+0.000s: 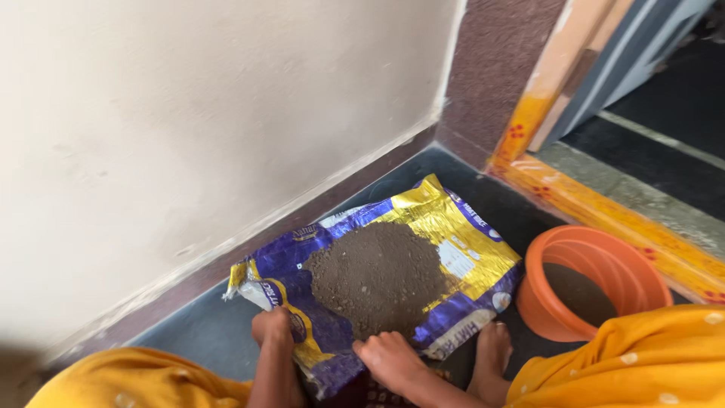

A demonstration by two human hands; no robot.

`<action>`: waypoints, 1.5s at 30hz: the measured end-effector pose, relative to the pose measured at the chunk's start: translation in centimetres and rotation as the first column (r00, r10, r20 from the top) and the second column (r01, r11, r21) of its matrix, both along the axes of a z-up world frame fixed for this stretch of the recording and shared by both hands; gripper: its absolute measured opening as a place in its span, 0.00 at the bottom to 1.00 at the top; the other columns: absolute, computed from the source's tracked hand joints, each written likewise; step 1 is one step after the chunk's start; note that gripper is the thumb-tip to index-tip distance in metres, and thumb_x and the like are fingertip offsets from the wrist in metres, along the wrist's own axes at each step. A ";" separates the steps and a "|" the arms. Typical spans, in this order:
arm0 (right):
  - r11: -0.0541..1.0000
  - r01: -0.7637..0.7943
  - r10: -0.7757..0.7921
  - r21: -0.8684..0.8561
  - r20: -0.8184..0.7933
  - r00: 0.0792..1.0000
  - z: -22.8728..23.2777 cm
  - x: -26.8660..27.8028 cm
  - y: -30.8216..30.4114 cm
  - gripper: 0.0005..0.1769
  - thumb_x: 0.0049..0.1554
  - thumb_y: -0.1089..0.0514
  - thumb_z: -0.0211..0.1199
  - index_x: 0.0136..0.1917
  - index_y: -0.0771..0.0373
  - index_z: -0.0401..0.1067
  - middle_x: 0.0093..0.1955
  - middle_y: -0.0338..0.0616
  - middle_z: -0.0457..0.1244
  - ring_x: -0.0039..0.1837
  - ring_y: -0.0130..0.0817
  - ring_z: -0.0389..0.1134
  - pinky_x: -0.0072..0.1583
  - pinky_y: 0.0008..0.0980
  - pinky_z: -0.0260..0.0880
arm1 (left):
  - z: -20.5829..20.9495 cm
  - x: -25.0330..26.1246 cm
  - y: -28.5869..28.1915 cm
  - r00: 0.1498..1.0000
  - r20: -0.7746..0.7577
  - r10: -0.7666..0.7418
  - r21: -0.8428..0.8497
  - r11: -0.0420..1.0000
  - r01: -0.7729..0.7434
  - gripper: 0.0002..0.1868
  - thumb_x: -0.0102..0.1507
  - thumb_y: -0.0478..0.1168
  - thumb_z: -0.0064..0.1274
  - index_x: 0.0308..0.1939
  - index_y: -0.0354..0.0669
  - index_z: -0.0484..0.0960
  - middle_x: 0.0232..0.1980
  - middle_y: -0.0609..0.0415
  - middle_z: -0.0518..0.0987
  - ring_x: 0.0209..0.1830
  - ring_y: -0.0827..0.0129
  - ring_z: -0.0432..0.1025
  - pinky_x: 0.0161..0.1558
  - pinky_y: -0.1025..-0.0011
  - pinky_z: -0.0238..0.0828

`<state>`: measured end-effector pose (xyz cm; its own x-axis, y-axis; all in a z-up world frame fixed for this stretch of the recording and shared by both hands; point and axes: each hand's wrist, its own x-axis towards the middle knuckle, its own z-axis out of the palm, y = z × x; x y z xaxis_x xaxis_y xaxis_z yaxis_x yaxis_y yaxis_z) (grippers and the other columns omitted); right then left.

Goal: The person mixes soil on a plastic bag by hand and then transfers the soil into a plastic pot.

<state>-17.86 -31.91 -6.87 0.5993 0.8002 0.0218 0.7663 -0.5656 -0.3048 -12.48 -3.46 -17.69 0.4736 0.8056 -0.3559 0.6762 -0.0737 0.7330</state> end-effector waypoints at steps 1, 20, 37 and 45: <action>0.999 -0.005 0.005 0.035 -0.013 1.000 0.2 -0.7 0.9 0.13 0.47 0.69 0.62 0.48 0.67 0.74 0.35 0.58 0.67 0.42 0.59 0.71 0.43 0.55 0.71 | 0.4 -0.6 1.2 0.999 -0.020 0.028 -0.001 1.000 -0.028 0.22 0.57 0.43 0.62 0.49 0.30 0.83 0.52 0.32 0.80 0.54 0.41 0.75 0.55 0.52 0.72; 0.773 0.622 -0.432 0.126 -0.613 0.661 -10.7 11.3 -4.5 0.35 0.55 0.41 0.67 0.72 0.53 0.67 0.77 0.50 0.58 0.77 0.45 0.57 0.73 0.50 0.57 | 9.6 -2.9 -2.0 0.837 -0.349 -0.422 0.597 0.588 0.546 0.38 0.55 0.44 0.63 0.66 0.35 0.68 0.67 0.38 0.68 0.70 0.46 0.61 0.71 0.55 0.57; 0.506 0.691 -0.589 0.516 -0.378 0.714 -18.3 15.5 -0.3 0.33 0.70 0.43 0.49 0.80 0.64 0.57 0.81 0.56 0.55 0.82 0.52 0.54 0.79 0.48 0.53 | -3.6 3.0 -5.5 0.873 0.034 -0.486 0.549 0.739 0.390 0.34 0.66 0.51 0.52 0.73 0.39 0.68 0.78 0.41 0.64 0.78 0.44 0.56 0.77 0.52 0.49; 0.129 0.854 -0.364 0.503 -0.778 0.513 -16.9 13.9 4.4 0.29 0.67 0.46 0.57 0.72 0.69 0.69 0.69 0.49 0.67 0.68 0.37 0.67 0.70 0.37 0.64 | -2.7 3.9 -7.4 0.869 0.239 -0.434 0.402 0.859 0.318 0.26 0.66 0.49 0.53 0.65 0.40 0.78 0.72 0.43 0.73 0.73 0.47 0.67 0.71 0.57 0.61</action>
